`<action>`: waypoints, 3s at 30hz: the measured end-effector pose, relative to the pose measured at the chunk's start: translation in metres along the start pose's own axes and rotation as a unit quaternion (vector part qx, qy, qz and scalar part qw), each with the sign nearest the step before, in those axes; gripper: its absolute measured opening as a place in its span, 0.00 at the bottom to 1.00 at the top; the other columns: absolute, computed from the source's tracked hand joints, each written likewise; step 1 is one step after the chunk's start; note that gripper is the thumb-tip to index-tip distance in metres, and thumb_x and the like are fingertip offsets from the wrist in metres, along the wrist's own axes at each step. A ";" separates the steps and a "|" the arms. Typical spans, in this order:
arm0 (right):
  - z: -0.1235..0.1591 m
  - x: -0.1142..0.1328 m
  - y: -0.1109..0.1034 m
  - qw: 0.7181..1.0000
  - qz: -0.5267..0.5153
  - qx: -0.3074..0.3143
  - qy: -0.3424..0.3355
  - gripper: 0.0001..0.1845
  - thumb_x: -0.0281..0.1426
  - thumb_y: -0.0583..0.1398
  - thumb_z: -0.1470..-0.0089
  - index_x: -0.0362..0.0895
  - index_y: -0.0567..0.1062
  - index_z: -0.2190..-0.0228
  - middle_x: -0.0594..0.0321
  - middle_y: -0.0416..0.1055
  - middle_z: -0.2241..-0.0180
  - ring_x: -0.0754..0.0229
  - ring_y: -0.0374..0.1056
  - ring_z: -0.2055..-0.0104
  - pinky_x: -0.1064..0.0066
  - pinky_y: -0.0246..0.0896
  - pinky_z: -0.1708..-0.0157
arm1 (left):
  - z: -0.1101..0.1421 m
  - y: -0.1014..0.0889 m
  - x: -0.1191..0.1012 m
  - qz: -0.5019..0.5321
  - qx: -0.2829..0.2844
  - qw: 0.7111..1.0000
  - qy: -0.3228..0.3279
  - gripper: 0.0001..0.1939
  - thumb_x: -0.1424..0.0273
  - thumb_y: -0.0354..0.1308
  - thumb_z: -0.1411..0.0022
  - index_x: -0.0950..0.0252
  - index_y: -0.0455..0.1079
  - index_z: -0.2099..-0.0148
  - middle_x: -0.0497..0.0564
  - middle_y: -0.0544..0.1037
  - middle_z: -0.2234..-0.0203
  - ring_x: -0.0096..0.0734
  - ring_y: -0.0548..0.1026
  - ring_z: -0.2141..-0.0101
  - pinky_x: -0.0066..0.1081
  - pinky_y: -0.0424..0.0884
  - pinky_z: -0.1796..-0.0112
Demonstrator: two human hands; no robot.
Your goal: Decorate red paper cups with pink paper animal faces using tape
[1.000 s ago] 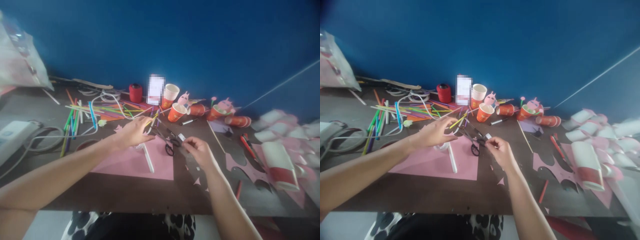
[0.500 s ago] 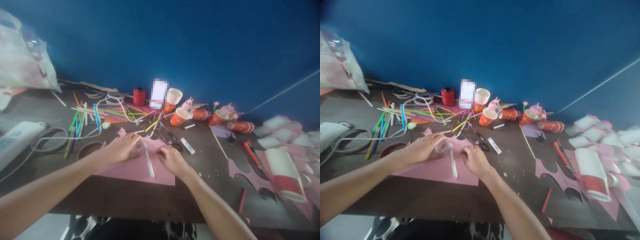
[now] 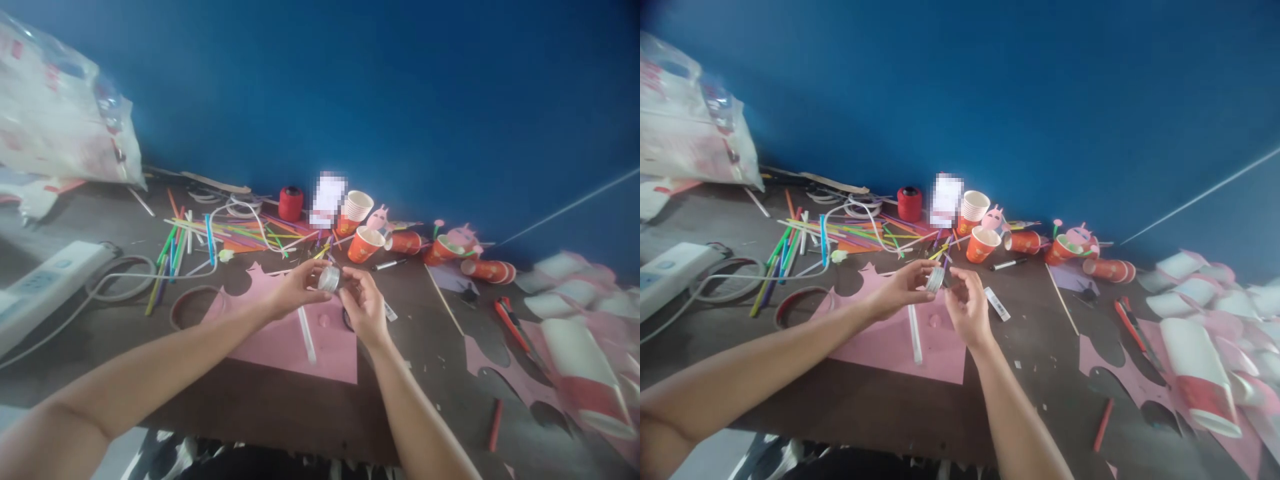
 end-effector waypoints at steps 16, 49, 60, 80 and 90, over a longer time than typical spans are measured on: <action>0.021 0.022 0.018 0.986 0.138 0.044 -0.088 0.12 0.26 0.57 0.48 0.46 0.65 0.60 0.63 0.64 0.67 0.63 0.63 0.70 0.68 0.63 0.67 | 0.025 0.004 -0.014 -0.235 -0.031 0.956 0.173 0.26 0.71 0.60 0.45 0.59 0.59 0.45 0.56 0.64 0.49 0.39 0.66 0.50 0.35 0.73 0.58; 0.026 0.023 0.022 0.989 0.124 0.038 -0.068 0.09 0.27 0.55 0.44 0.46 0.66 0.59 0.62 0.68 0.68 0.61 0.68 0.68 0.67 0.65 0.64 | 0.022 -0.012 0.006 -0.249 -0.088 0.959 0.106 0.30 0.63 0.66 0.54 0.61 0.60 0.50 0.55 0.67 0.55 0.35 0.71 0.60 0.24 0.72 0.74; 0.026 0.015 0.020 0.992 0.114 0.026 -0.037 0.05 0.29 0.56 0.45 0.47 0.67 0.63 0.63 0.69 0.70 0.61 0.69 0.69 0.68 0.66 0.66 | 0.021 -0.014 0.012 -0.242 -0.084 0.963 0.088 0.31 0.63 0.66 0.53 0.60 0.59 0.49 0.55 0.68 0.55 0.34 0.72 0.61 0.24 0.71 0.74; 0.018 -0.012 0.016 0.998 -0.034 0.019 0.042 0.20 0.33 0.60 0.48 0.46 0.64 0.53 0.59 0.71 0.64 0.61 0.69 0.68 0.70 0.67 0.70 | 0.020 -0.013 0.005 -0.219 -0.066 0.970 0.086 0.31 0.65 0.66 0.52 0.61 0.61 0.47 0.56 0.67 0.54 0.34 0.70 0.62 0.25 0.70 0.73; 0.013 -0.035 0.017 0.977 -0.182 0.009 0.112 0.15 0.36 0.57 0.45 0.46 0.65 0.55 0.59 0.72 0.62 0.65 0.69 0.73 0.70 0.68 0.74 | 0.014 0.002 0.021 0.130 0.012 0.990 -0.049 0.25 0.68 0.63 0.47 0.60 0.63 0.46 0.53 0.73 0.59 0.27 0.73 0.67 0.27 0.68 0.70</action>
Point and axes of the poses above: each hand's wrist, its own z-axis away from the middle knuckle, its own y-axis out of the palm, x = y × z, the point moved 10 cm from there along -z, towards the middle knuckle
